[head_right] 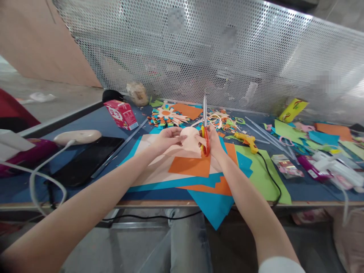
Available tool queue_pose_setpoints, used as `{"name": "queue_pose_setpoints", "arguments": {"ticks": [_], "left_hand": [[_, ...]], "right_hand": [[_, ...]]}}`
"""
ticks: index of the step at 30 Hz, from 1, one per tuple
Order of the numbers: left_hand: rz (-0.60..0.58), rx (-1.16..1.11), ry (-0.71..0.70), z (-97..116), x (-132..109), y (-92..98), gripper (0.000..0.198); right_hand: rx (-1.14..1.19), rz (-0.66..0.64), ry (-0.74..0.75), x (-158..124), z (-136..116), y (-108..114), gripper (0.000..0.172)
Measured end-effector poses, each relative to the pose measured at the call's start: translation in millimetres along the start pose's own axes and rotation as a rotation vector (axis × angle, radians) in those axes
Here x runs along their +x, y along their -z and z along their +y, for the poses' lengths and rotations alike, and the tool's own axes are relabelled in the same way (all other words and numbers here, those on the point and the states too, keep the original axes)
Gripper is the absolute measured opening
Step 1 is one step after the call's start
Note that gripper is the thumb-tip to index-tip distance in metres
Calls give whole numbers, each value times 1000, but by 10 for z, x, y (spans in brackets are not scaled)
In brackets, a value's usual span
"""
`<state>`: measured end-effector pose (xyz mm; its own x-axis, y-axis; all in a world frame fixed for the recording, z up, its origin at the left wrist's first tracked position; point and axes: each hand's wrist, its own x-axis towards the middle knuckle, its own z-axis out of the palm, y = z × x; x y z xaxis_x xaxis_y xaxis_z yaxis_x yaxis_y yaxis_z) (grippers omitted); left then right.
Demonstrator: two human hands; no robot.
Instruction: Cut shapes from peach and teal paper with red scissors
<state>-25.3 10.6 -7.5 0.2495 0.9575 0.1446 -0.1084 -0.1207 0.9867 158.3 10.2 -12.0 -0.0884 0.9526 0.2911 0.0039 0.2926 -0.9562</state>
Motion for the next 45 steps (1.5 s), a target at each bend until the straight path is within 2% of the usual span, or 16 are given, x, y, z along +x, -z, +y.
{"name": "queue_pose_setpoints", "arguments": {"ticks": [6,12,19,27,31,41,45], "left_hand": [[76,123,-84,-32,20,23,28],[55,122,-92,-50,9,-1,29],[40,-46,14,-2,16,8,36],[33,-135,52,-27,28,6,33],[3,-138,48,-29,17,-5,35],[-237,84,31,-21,-93,-89,38],[-235,146,49,-86,-65,-75,33]], "right_hand": [[-11,21,-11,-6,19,-22,51],[-31,29,17,-37,-7,-41,51],[-22,-17,60,-66,-43,-30,47],[-34,-33,64,-44,-66,-38,49],[-33,-11,48,-23,-76,-69,51],[-2,138,23,-13,29,-101,52],[-15,133,21,-33,28,-82,45]]}}
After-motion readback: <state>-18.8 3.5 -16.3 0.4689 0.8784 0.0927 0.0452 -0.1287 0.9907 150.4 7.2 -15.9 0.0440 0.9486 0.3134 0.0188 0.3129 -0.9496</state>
